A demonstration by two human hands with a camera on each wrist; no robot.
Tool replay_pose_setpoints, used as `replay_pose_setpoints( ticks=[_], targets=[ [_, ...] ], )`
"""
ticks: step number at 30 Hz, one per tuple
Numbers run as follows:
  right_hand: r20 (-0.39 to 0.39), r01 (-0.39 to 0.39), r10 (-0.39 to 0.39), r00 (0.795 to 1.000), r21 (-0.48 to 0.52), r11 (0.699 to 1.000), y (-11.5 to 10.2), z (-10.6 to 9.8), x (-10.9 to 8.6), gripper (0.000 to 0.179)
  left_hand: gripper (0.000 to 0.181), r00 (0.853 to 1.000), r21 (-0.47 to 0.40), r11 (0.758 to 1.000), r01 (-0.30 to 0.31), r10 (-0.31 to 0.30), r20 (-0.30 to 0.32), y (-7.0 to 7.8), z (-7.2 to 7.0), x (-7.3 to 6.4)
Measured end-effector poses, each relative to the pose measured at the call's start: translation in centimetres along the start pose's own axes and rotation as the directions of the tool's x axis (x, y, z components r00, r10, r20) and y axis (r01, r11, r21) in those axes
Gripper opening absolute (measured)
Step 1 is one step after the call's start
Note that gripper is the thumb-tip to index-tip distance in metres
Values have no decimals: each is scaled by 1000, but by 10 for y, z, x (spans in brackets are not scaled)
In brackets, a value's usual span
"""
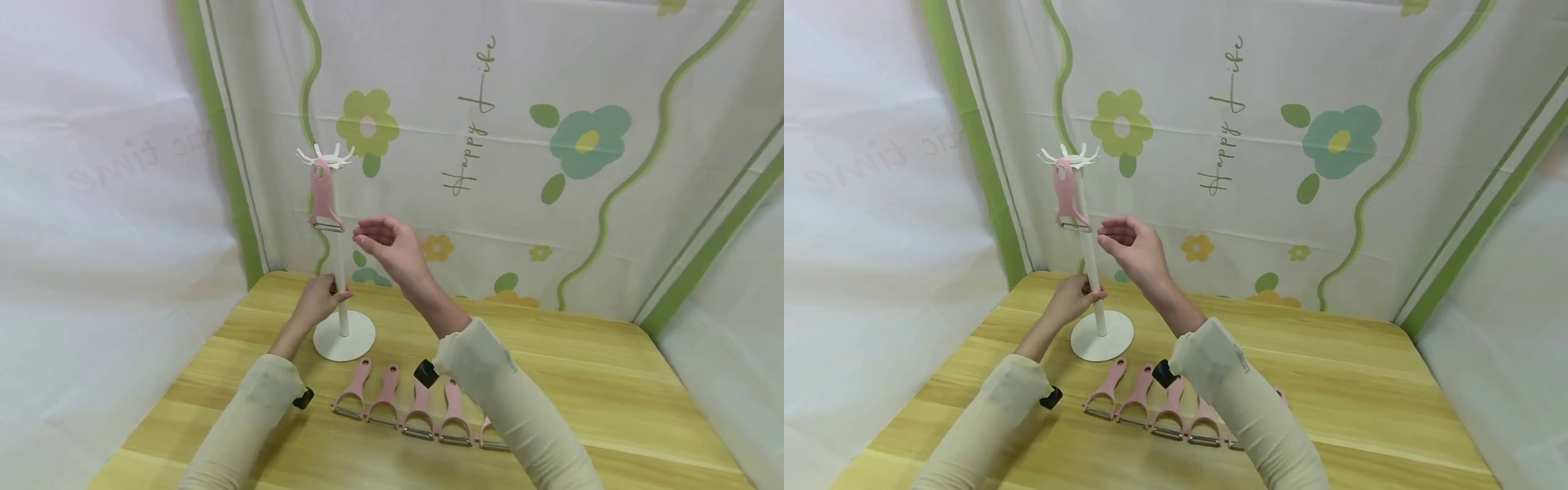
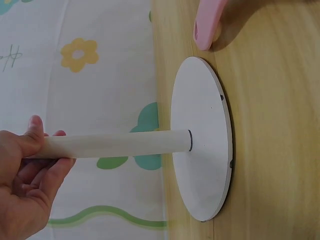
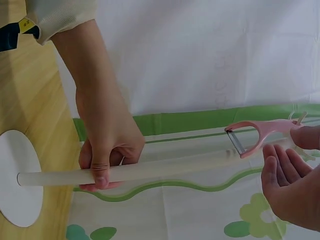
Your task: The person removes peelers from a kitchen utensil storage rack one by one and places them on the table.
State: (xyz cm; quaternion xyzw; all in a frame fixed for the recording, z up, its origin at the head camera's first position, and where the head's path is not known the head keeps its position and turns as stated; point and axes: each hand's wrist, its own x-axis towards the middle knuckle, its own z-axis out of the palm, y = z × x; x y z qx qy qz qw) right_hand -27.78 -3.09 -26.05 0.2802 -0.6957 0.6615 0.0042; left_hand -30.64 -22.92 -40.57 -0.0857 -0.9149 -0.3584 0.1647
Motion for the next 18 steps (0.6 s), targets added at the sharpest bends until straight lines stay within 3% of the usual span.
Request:
replay_pose_setpoints(
  ticks=[18],
  targets=[
    [-11,33,-34,999,-84,996,-26,24,38,32,17,999,-13,999,31,-31,26,0,-1,-2]
  ],
)
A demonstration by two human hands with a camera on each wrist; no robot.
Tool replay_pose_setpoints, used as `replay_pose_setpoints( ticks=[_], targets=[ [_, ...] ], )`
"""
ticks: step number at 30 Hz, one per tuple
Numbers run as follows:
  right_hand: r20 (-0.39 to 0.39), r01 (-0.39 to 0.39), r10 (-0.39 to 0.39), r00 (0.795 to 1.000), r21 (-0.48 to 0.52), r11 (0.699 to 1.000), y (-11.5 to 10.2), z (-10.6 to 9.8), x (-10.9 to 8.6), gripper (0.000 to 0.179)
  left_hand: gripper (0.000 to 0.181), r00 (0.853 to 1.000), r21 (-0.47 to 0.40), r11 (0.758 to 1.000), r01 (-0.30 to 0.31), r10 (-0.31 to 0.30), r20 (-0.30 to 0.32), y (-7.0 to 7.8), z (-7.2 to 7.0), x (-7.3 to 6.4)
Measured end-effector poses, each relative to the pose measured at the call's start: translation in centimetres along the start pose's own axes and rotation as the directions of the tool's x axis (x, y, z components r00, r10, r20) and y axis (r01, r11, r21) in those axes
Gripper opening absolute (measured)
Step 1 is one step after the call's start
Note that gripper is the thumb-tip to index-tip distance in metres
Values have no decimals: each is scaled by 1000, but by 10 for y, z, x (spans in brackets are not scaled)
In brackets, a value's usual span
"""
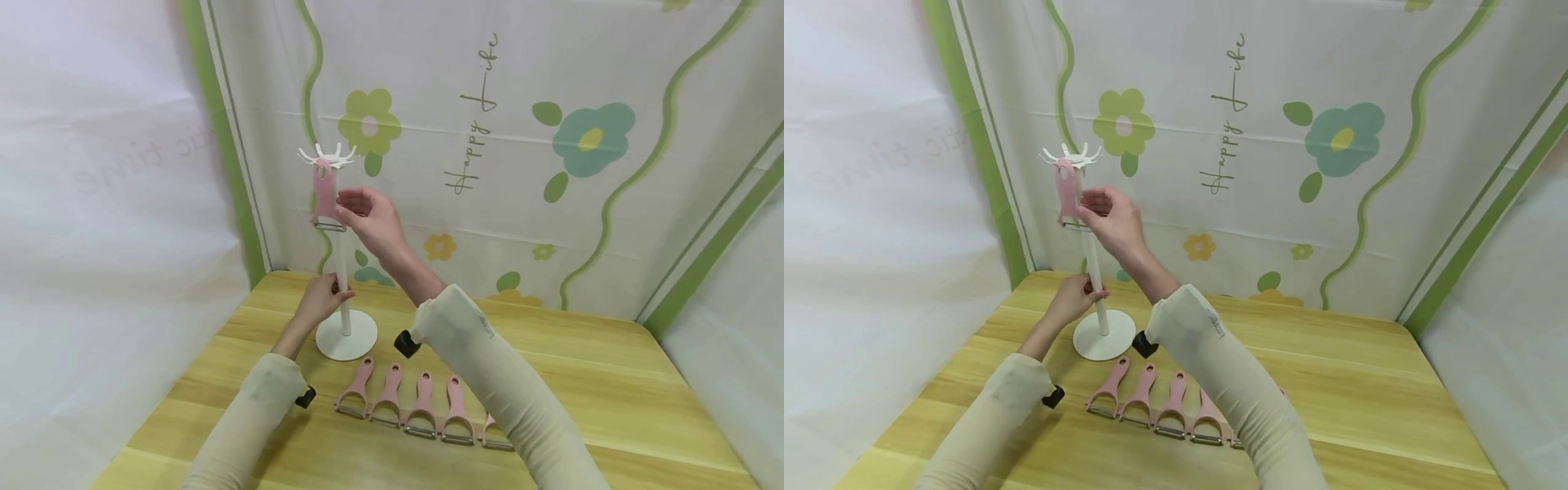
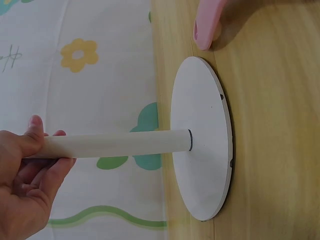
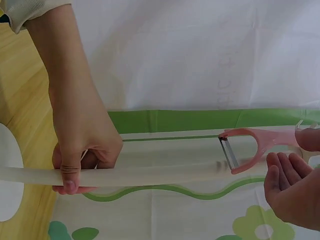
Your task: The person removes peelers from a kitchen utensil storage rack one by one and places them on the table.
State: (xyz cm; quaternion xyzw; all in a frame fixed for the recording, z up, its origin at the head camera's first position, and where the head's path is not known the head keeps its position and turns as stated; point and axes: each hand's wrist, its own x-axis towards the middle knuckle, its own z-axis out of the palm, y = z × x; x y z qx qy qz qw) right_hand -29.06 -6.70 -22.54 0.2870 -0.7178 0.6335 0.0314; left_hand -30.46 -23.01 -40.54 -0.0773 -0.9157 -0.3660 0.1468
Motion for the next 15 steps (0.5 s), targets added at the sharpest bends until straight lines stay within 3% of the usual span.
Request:
replay_pose_setpoints(
  ticks=[10,15],
  targets=[
    [30,-53,52,998,49,997,-2,13,15,29,16,1000,13,1000,6,-6,1,-3,2,2],
    [5,-70,69,998,35,997,-1,17,19,24,17,1000,12,1000,9,-9,8,-3,1,2]
  ],
)
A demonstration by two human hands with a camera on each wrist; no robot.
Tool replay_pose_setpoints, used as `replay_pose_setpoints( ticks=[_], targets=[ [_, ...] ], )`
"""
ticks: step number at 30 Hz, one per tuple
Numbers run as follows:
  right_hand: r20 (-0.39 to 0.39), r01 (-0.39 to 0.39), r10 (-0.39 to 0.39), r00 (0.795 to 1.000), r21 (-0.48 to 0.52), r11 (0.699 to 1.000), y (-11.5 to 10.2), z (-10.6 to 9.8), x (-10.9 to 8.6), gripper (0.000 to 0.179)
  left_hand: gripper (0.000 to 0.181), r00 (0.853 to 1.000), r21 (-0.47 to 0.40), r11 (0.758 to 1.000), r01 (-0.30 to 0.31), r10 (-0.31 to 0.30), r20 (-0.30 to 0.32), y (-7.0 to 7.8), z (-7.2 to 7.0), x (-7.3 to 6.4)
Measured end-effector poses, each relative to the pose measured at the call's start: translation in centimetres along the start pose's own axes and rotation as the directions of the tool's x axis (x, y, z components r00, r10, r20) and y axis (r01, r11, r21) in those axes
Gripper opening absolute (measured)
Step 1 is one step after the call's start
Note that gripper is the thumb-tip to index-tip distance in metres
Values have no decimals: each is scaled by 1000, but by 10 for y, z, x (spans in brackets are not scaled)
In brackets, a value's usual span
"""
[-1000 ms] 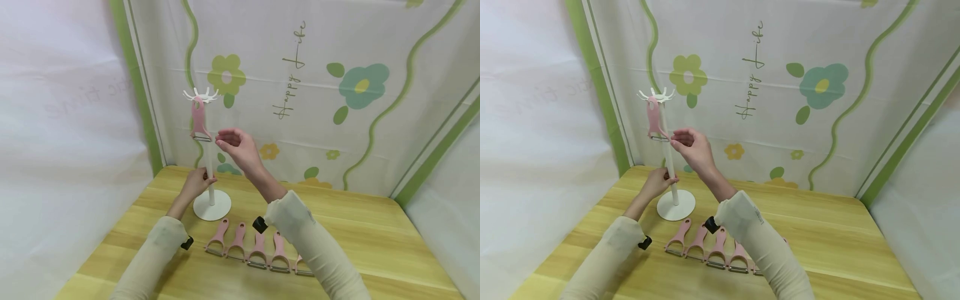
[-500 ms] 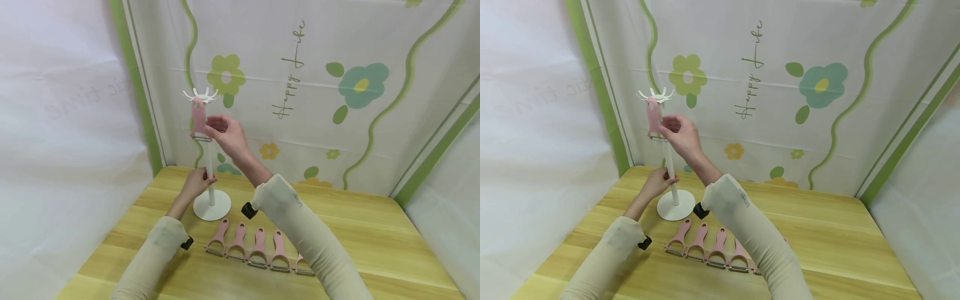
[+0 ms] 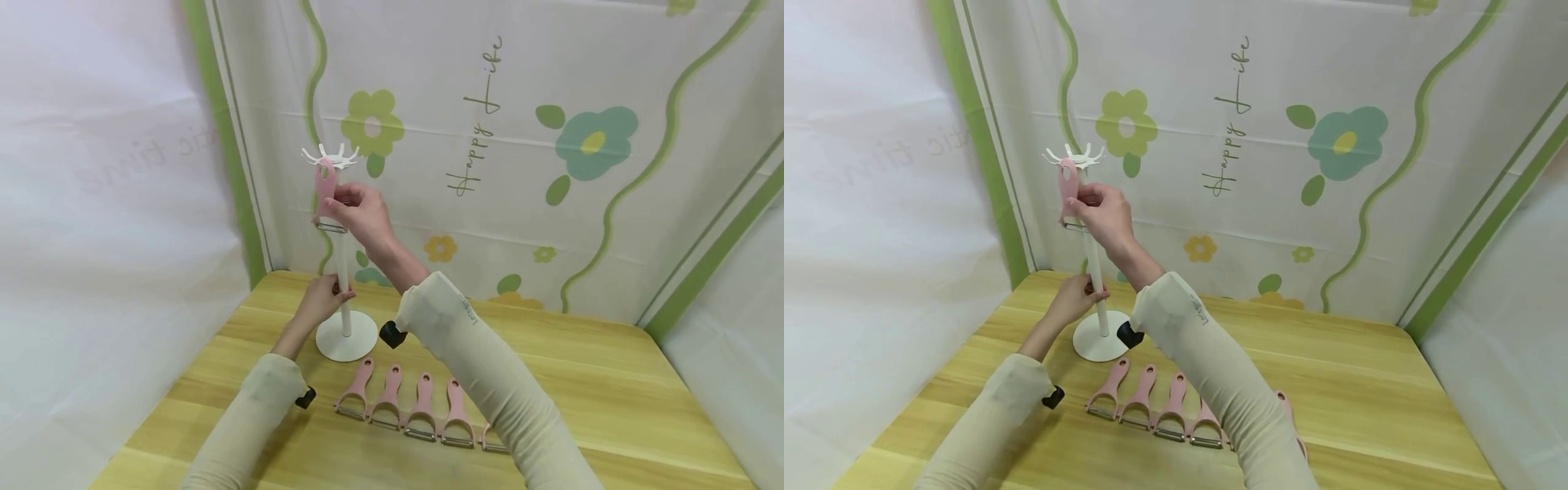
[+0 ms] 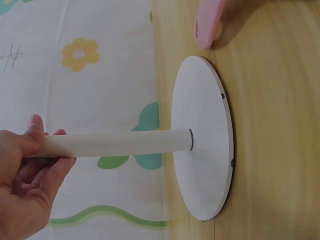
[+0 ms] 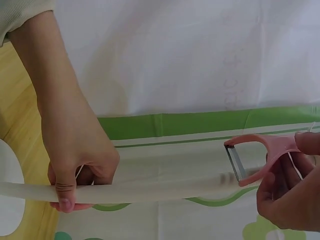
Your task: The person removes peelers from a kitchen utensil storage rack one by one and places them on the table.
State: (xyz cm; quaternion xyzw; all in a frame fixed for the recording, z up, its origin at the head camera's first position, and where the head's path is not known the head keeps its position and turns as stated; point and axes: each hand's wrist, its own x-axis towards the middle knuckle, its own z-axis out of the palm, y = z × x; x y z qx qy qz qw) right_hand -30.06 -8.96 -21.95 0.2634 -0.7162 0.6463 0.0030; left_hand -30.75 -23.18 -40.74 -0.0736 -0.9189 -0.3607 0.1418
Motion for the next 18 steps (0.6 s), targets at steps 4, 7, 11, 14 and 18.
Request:
replay_pose_setpoints(
  ticks=[4,7,11,14,18],
  targets=[
    [-31,1,-1,1000,-4,1000,-1,2,0,18,16,1000,-1,1000,1,-1,4,1,0,-1],
    [-36,18,-18,999,-3,1000,-3,2,-1,15,16,1000,1,1000,0,0,3,1,0,-2],
    [-33,42,-42,999,2,999,-5,1,-2,15,16,1000,1,1000,0,0,1,2,0,-2],
    [-33,51,-51,998,10,999,-8,1,-3,15,16,1000,-2,1000,1,-1,4,3,0,-2],
    [-22,76,-75,997,10,997,-12,1,-5,15,16,1000,-2,1000,6,-6,4,4,-1,-2]
  ],
)
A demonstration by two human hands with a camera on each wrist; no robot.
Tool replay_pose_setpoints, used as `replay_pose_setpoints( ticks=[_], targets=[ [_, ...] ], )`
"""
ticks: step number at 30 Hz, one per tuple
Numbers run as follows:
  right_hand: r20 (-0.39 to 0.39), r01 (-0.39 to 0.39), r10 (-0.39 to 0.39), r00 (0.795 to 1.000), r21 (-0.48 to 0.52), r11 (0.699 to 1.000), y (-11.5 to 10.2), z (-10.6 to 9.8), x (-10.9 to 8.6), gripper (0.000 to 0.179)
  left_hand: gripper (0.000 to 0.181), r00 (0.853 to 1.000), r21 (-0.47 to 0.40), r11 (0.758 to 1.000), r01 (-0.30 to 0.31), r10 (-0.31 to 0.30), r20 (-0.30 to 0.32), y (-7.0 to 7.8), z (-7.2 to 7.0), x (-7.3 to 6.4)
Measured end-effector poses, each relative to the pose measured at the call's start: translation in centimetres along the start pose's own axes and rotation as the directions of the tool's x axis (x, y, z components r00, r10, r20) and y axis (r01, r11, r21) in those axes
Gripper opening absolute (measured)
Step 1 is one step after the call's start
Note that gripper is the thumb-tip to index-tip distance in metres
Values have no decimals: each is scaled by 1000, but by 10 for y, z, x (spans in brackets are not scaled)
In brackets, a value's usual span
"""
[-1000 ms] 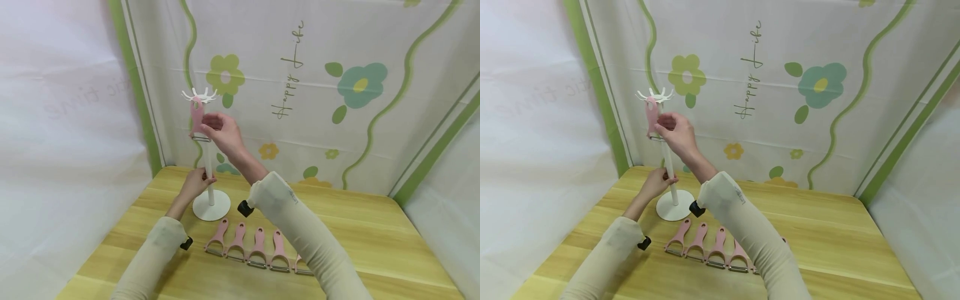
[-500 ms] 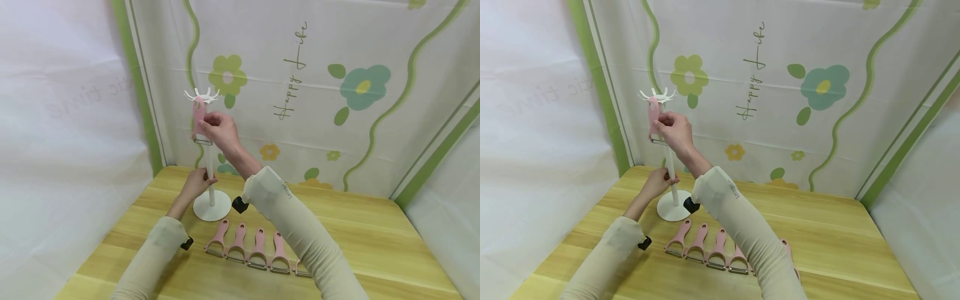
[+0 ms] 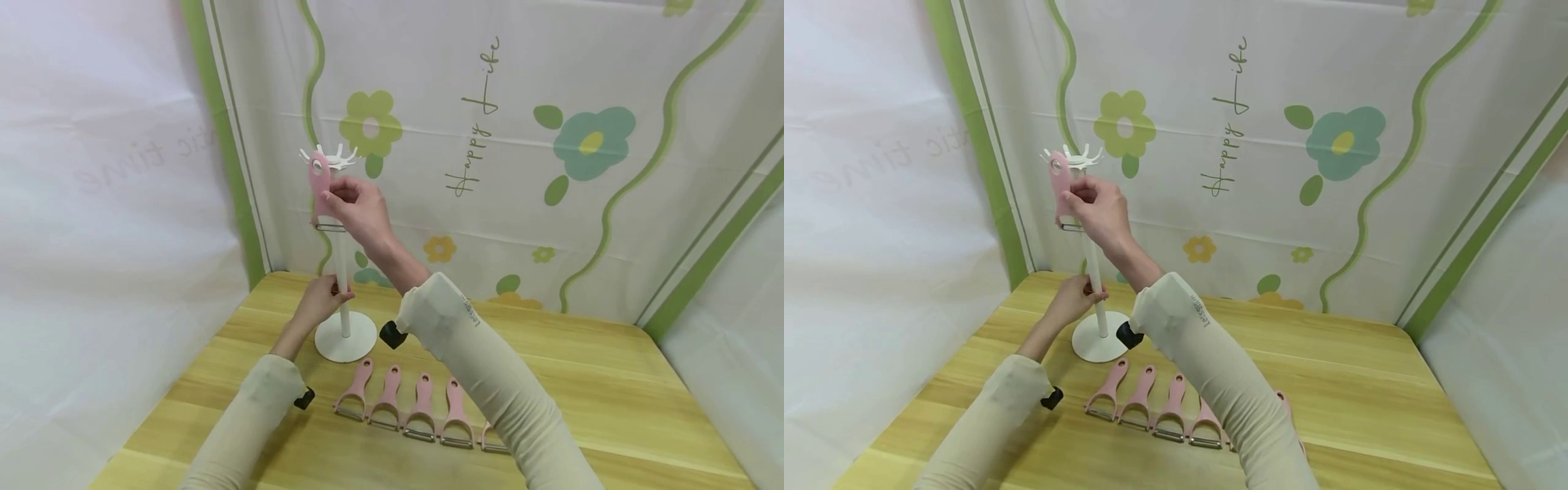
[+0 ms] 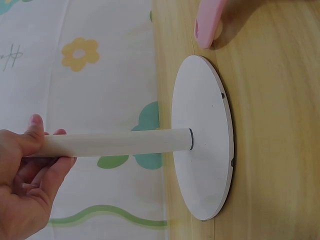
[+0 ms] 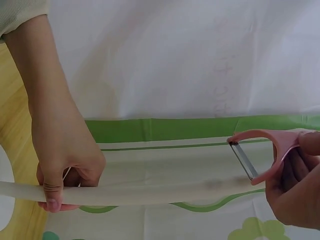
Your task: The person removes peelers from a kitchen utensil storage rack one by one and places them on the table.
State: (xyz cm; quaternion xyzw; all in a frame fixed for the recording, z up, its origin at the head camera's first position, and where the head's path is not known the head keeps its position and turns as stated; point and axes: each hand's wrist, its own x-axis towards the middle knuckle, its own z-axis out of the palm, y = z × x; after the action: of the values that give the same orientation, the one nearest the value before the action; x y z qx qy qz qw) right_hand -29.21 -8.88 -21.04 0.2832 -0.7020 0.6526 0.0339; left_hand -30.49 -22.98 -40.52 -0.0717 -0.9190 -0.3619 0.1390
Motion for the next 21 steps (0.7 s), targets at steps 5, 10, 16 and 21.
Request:
replay_pose_setpoints(
  ticks=[5,10,16,21],
  targets=[
    [26,39,-40,999,15,999,-4,0,-4,14,16,1000,-5,1000,2,-2,1,0,1,0],
    [48,49,-50,998,22,999,-6,-1,-11,14,16,1000,-8,1000,12,-12,0,0,0,-1],
    [58,50,-52,997,31,998,-5,-6,-19,14,16,1000,-8,1000,14,-14,-2,0,0,0],
    [64,41,-43,997,46,998,0,-15,-27,12,18,1000,-8,1000,11,-11,3,-1,0,1]
  ],
)
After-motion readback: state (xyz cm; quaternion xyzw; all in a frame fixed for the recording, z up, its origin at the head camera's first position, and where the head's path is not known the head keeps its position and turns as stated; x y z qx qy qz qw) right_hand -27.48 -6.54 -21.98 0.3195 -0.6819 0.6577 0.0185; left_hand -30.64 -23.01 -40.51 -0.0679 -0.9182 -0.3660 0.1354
